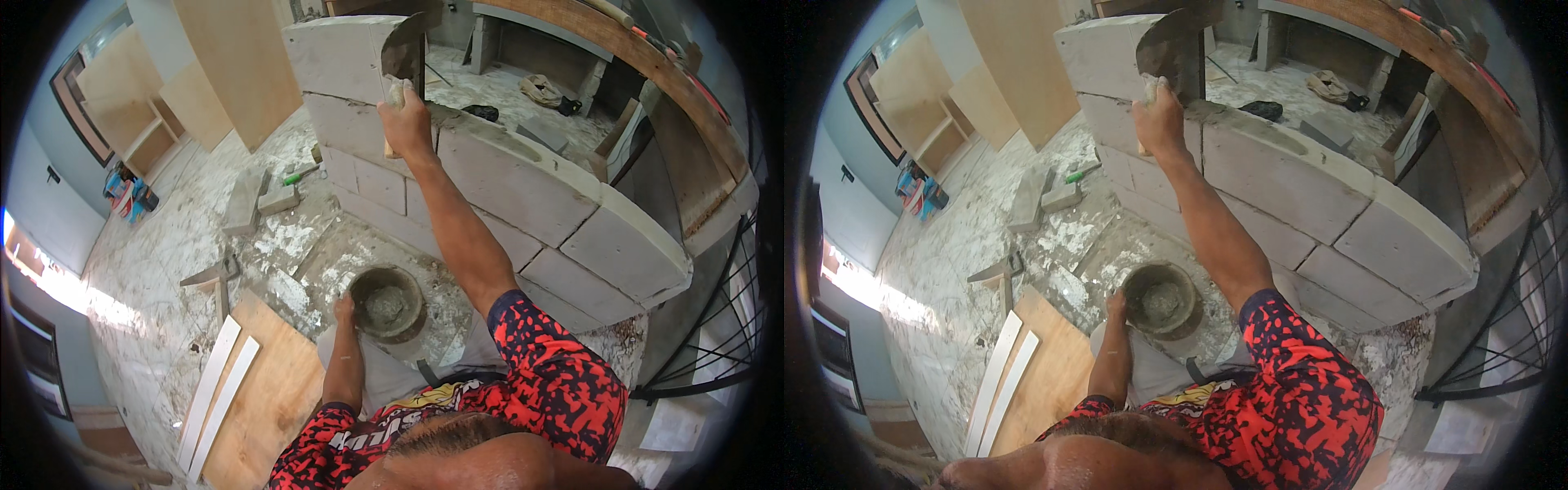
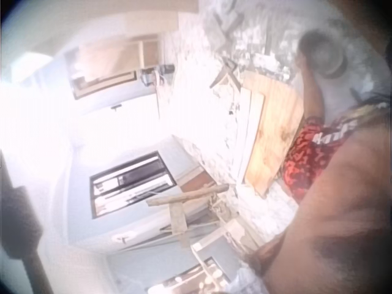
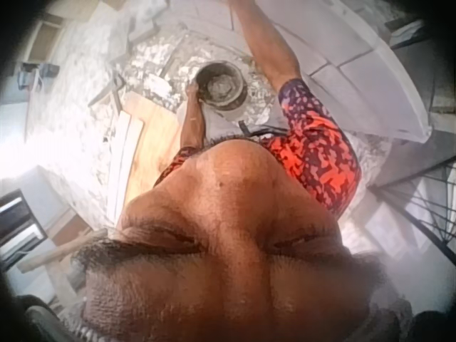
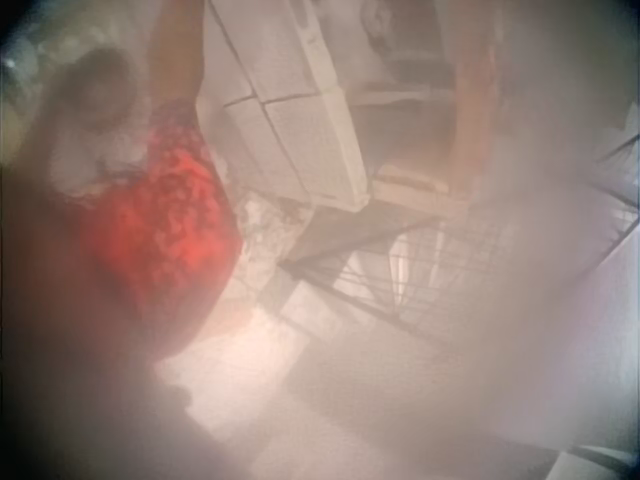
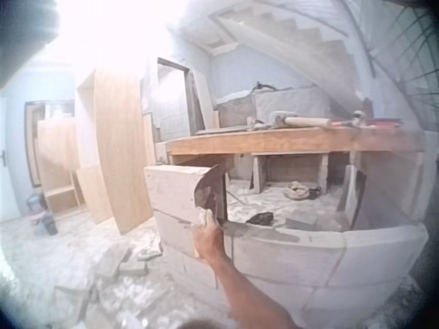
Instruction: The person applies mortar to the side of a large white block with a trowel, positions the block onto a row of existing blocks, and taps it into place using a mallet and the handle of the trowel.
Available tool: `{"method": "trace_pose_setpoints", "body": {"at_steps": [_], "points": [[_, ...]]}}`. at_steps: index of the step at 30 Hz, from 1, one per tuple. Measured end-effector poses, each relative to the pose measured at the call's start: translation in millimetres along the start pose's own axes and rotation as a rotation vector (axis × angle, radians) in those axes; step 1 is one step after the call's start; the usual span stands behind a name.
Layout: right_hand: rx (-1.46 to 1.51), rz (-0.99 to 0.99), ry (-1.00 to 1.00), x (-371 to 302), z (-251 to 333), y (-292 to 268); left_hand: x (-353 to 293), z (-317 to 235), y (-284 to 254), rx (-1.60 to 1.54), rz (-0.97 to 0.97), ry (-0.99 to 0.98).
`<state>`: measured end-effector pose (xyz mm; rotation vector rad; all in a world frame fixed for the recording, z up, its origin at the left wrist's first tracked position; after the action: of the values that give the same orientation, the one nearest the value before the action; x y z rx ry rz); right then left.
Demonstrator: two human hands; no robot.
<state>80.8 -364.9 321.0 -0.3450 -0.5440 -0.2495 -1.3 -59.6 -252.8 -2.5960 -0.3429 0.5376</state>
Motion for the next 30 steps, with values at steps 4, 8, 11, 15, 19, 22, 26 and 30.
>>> {"method": "trace_pose_setpoints", "body": {"at_steps": [4, 8, 11, 15, 19, 22, 26, 30], "points": [[-0.129, -0.236, -0.279, -12, -45, -47, -46, -83, 50, 0.184, 0.056, 0.007], [-0.160, -0.038, -0.193, -15, -32, -66, -54, -82, 21, 0.128, -0.001, -0.014], [-0.320, 0.072, -0.098, -5, -31, -106, -43, -72, 20, 0.135, -0.035, 0.025], [-0.498, 0.053, -0.242, 0, -28, -128, -26, -48, 16, 0.073, -0.058, 0.034], [-0.603, 0.205, -0.295, 7, -17, -118, -42, -64, 19, 0.104, -0.118, 0.048], [-0.656, 0.251, -0.306, 36, 4, -121, -60, -100, 29, 0.275, 0.147, 0.058], [-0.549, 0.326, -0.289, 72, 37, -110, -50, -79, 18, 0.116, -0.040, -0.005], [-0.100, 0.193, -0.179, 70, 45, -128, -39, -65, 17, 0.110, -0.087, -0.003]]}}
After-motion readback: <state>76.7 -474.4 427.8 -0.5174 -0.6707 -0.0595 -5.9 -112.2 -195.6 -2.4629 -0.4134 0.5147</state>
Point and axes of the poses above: each hand's wrist, its own x-axis towards the middle knuckle, its own y-axis out of the palm, z = x × y, the point moved 5 cm from there along x, towards the middle knuckle, and after that the axes turned 7 degrees about z, right-handed, at the moved point
